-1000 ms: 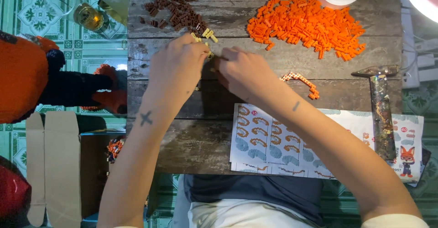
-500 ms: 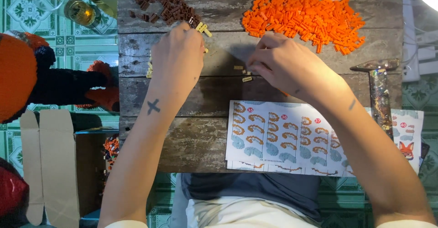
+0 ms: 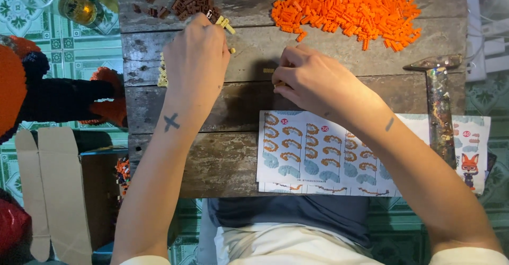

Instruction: The person assembles small plastic beads into a curved shape using an instruction sheet as a guide. They pick orange and yellow beads, connect them by hand, and then use a hammer to press the beads together to secure the structure.

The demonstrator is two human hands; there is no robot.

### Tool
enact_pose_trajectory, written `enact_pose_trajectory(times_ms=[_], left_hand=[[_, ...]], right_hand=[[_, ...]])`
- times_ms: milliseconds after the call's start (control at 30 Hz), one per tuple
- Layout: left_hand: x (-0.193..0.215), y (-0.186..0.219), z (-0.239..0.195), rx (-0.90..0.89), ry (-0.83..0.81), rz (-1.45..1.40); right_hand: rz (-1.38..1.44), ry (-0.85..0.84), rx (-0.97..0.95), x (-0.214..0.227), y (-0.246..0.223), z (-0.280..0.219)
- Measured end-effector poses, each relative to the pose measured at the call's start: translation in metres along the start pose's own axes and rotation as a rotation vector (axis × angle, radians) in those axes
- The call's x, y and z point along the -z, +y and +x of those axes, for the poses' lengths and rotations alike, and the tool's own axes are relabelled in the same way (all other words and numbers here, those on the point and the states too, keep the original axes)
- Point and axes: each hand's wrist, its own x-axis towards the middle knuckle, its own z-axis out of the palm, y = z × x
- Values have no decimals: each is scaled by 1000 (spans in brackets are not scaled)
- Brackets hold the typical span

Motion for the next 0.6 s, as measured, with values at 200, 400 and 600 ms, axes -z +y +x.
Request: enact_pose_trajectory(times_ms=[200, 400, 600], left_hand=[[8, 7, 3, 22, -65, -61], [10, 11, -6, 51, -100, -45], [30, -9, -3, 31, 13, -139]], right_hand=[[-12, -6, 35, 3, -5, -4], [19, 14, 112, 11, -11, -21], [-50, -17, -29, 11, -4, -37]])
